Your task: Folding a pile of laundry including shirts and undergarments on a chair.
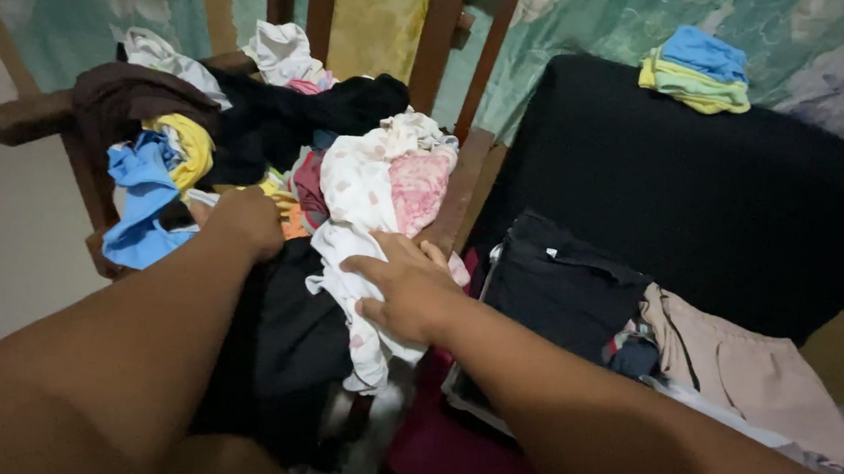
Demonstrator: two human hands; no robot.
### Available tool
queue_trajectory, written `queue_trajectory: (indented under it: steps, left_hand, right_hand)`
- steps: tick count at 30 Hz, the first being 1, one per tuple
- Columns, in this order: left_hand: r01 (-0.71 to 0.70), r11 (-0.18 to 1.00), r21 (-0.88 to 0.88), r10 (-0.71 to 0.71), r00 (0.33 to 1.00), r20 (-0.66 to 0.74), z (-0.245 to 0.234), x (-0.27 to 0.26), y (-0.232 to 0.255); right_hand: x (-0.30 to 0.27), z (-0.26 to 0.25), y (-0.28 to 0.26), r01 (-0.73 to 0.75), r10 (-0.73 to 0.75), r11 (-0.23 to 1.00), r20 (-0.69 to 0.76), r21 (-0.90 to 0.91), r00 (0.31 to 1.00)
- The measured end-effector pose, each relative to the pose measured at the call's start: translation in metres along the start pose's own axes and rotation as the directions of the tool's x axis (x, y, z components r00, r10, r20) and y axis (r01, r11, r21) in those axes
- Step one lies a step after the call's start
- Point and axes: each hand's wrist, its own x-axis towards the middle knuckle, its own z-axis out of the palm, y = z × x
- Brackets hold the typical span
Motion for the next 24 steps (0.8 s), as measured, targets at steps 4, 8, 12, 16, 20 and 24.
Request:
queue_trajectory:
  steps: [4,8,12,16,20,24]
  left_hand:
    - [-0.111,0.985,-0.134,0.064,0.947,-0.315,0.02,0.034,-0.019]
    - [-0.208,0.834,-0.512,-0.086,0.867,-0.491,-0.022,0.014,-0.007]
    - [-0.371,0.407,-0.835,-0.178,0.864,-0.471,-0.094,-0.033,0.06]
    - [-0.47,0.063,-0.881,0.035,0.883,-0.469,-0.163,-0.108,0.128]
    - [-0.672,0.29,-0.681,0.147,0.735,-0.662,-0.171,-0.147,0.161]
    - [-0.758,0.335,-0.56,0.089,0.617,-0.782,-0.141,-0.142,0.157]
  right_hand:
    - [0.0,-0.002,0.002,-0.012,0.012,1.0,0.036,0.018,0.999]
    - [0.006,0.002,0.017,0.07,-0.07,0.996,0.007,0.054,0.998]
    - [0.017,-0.001,0.033,-0.171,0.166,0.895,0.048,0.411,0.985]
    - [0.019,-0.022,0.029,0.04,0.318,0.379,-0.171,0.925,0.933]
    - [0.014,-0.053,0.038,0.075,0.32,-0.247,0.008,0.966,0.947]
    - [0.002,-0.079,0.074,0.209,0.337,-0.322,-0.094,0.923,0.937]
